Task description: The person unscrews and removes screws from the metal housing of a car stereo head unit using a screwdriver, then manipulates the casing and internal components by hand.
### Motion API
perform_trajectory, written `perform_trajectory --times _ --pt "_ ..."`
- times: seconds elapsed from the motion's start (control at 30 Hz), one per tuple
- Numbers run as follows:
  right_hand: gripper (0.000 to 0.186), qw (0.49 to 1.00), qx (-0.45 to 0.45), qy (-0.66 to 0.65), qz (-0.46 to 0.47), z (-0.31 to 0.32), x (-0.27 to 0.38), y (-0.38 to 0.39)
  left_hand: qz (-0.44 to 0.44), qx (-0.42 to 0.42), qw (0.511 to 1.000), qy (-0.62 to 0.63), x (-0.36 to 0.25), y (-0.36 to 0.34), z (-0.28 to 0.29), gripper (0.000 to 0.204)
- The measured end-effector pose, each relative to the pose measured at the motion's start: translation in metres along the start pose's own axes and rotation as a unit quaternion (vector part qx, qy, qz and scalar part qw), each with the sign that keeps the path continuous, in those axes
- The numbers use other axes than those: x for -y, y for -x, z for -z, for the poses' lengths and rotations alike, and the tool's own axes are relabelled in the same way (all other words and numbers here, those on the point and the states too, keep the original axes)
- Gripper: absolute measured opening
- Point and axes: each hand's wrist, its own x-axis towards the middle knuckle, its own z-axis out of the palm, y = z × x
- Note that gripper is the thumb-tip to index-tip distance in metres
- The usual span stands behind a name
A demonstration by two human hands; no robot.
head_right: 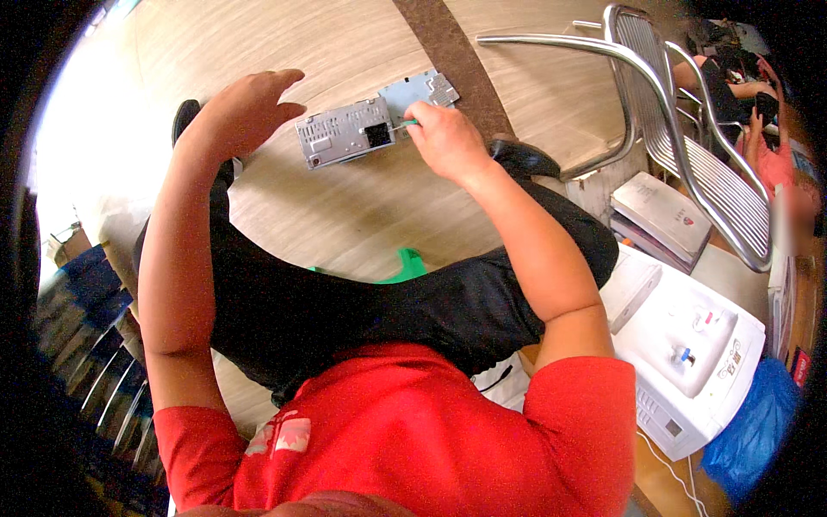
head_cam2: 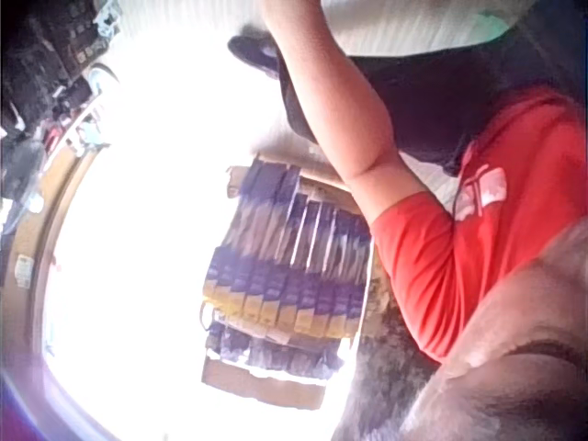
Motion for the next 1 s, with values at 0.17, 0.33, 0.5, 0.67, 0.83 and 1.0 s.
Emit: perform_trajectory --times 0.17,0.33,0.5,0.67,0.83,1.0 --pt "0.019 1.000 0.005 0.025 -0.014 -0.014 -0.028 -0.002 -0.009 0.016 1.000 -0.001 -0.002 0.003 -0.008 0.048" --pt "0.019 1.000 0.006 0.008 -0.019 -0.022 -0.031 -0.002 -0.003 0.043 0.999 -0.007 -0.008 0.001 -0.009 0.048" --pt "0.021 1.000 0.012 0.010 -0.015 -0.026 -0.025 -0.006 -0.013 0.049 0.999 -0.016 -0.014 0.000 -0.008 0.048" --pt "0.021 1.000 0.015 0.013 -0.017 -0.028 -0.024 -0.008 -0.025 0.050 0.998 -0.017 -0.011 0.001 -0.006 0.047" --pt "0.022 0.999 0.018 0.020 -0.021 -0.032 -0.023 -0.011 -0.026 0.034 0.999 -0.014 -0.007 0.005 -0.009 0.047" --pt "0.022 0.999 0.020 0.031 -0.020 -0.032 -0.021 -0.013 -0.017 0.045 0.999 -0.013 -0.009 0.004 -0.008 0.047"
